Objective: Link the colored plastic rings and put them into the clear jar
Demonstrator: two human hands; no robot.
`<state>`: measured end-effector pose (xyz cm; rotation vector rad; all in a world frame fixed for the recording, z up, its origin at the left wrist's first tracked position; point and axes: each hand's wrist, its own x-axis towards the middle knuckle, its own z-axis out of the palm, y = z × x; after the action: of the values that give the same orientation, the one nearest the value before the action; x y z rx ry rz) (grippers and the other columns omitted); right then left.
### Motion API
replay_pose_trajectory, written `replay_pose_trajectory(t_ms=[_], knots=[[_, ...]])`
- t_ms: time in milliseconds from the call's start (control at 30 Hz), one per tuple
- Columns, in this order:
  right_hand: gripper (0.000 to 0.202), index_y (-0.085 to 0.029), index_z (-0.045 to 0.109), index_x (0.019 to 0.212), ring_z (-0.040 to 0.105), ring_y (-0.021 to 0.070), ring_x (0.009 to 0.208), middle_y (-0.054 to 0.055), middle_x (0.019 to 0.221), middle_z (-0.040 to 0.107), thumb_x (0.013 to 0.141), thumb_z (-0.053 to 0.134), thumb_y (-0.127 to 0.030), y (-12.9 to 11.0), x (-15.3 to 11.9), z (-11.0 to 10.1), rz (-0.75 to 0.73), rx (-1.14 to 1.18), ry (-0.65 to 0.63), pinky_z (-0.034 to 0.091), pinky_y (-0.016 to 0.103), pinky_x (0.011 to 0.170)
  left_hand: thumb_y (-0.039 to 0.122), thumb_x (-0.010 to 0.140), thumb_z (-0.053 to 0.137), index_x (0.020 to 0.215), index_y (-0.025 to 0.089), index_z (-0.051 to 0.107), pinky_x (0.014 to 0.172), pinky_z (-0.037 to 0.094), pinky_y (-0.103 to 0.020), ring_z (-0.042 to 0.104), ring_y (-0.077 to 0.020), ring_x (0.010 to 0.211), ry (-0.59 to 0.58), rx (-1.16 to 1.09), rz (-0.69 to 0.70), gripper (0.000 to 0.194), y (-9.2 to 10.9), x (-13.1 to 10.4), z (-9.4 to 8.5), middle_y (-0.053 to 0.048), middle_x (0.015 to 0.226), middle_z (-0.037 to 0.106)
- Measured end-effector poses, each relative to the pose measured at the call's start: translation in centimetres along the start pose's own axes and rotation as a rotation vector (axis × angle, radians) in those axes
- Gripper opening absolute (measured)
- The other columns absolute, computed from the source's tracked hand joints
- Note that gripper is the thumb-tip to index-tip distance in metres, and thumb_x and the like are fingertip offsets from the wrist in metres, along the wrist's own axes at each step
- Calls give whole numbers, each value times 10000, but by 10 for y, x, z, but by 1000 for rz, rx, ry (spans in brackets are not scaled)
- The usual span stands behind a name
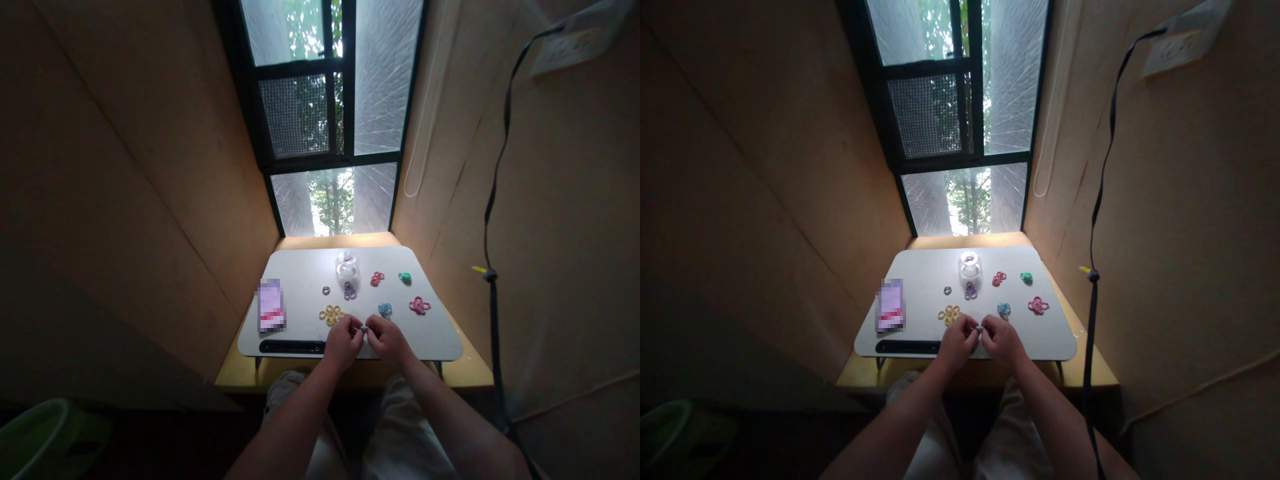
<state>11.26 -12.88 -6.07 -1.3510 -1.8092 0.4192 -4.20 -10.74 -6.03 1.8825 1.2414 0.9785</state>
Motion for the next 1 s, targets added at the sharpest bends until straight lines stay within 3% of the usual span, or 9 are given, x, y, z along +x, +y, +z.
replay_pose_trajectory(t_ms=[600,1000], knots=[[99,-204,501,702,465,120,575,-33,614,506,797,475,-192,-1,0,1,21,-17,-13,323,237,564,225,779,568,926,189,561,600,396,-227,537,-94,602,-19,-6,24,151,6,-2,-1,27,740,611],[105,-205,474,676,461,123,582,-35,604,488,778,472,-179,1,1,1,-3,-50,-2,319,234,568,227,761,570,832,184,586,589,365,-230,506,-100,600,-20,43,60,84,4,-2,-2,29,681,573]])
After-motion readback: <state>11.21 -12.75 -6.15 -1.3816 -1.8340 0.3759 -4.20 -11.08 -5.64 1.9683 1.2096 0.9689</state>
